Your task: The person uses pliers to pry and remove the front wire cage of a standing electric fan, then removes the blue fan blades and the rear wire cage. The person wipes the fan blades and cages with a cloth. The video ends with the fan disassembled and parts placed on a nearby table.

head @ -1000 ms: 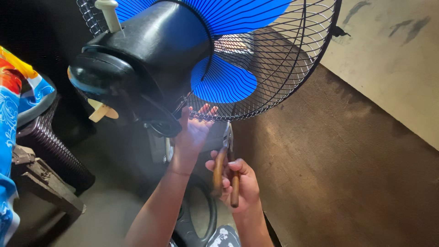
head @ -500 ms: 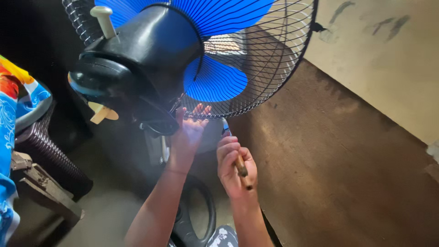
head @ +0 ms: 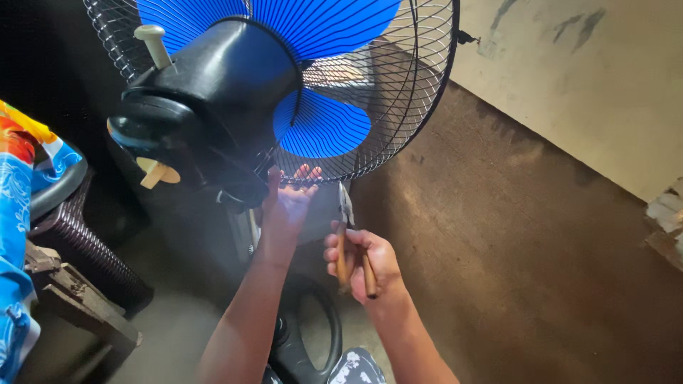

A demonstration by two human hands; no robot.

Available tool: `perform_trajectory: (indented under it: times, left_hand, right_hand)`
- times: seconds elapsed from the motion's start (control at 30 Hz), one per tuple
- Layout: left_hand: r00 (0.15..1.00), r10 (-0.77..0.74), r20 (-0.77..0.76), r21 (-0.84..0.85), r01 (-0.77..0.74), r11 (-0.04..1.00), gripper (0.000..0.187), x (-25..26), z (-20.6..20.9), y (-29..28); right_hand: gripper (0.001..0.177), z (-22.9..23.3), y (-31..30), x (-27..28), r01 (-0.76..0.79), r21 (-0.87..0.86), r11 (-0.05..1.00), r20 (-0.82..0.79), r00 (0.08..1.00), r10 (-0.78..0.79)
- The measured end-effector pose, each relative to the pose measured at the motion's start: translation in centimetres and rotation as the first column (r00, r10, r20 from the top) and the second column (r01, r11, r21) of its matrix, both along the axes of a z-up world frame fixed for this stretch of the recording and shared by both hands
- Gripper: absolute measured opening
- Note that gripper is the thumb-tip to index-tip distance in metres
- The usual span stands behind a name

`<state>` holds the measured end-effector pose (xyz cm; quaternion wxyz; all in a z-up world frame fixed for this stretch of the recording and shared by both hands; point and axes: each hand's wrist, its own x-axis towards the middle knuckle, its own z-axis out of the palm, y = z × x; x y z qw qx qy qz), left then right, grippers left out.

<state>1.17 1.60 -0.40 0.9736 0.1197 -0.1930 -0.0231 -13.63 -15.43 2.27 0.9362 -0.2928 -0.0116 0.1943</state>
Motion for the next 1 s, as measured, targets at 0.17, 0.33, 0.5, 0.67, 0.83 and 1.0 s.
perform_trajectory:
  times: [0.17,0.33,0.5,0.67,0.83,1.0]
  left_hand:
    - [0.994,0.047,-0.101,-0.002,-0.047,0.999,0.099,1.3,-1.5,0.1]
    - [0.992,0.092,0.082,0.087,-0.099,0.991,0.089,2.1,-3.2,0.0]
    - [0.973,0.208,0.095,0.225,-0.225,0.948,0.096,-0.5,-1.0,0.0]
    - [0.997,0.004,-0.072,0.131,0.006,0.991,0.101,-1.5,0.7,-1.7]
    - [0.998,-0.051,-0.023,0.210,0.055,0.976,0.106,-0.7,-0.3,-2.7]
    - [0.922,0.205,-0.327,0.292,-0.108,0.950,0.095,0.7,-0.7,-3.7]
  right_hand:
    - [0.028,0.3,1.0,-0.2,0.038,-0.124,0.992,-0.011,0.999,-0.040]
    - [0.029,-1.1,1.6,0.4,0.109,-0.147,0.983,-0.046,0.992,-0.116]
    - [0.031,-1.2,2.9,-0.3,0.123,0.202,0.972,0.026,0.991,-0.131]
    - [0.035,-2.4,3.5,-2.2,0.049,0.390,0.919,0.012,0.998,-0.059]
    - [0.042,-2.1,-0.3,-3.7,-0.073,0.458,0.886,0.052,0.997,0.055]
    - [0.052,-2.9,-5.4,-4.7,-0.287,0.605,0.742,0.117,0.955,0.274]
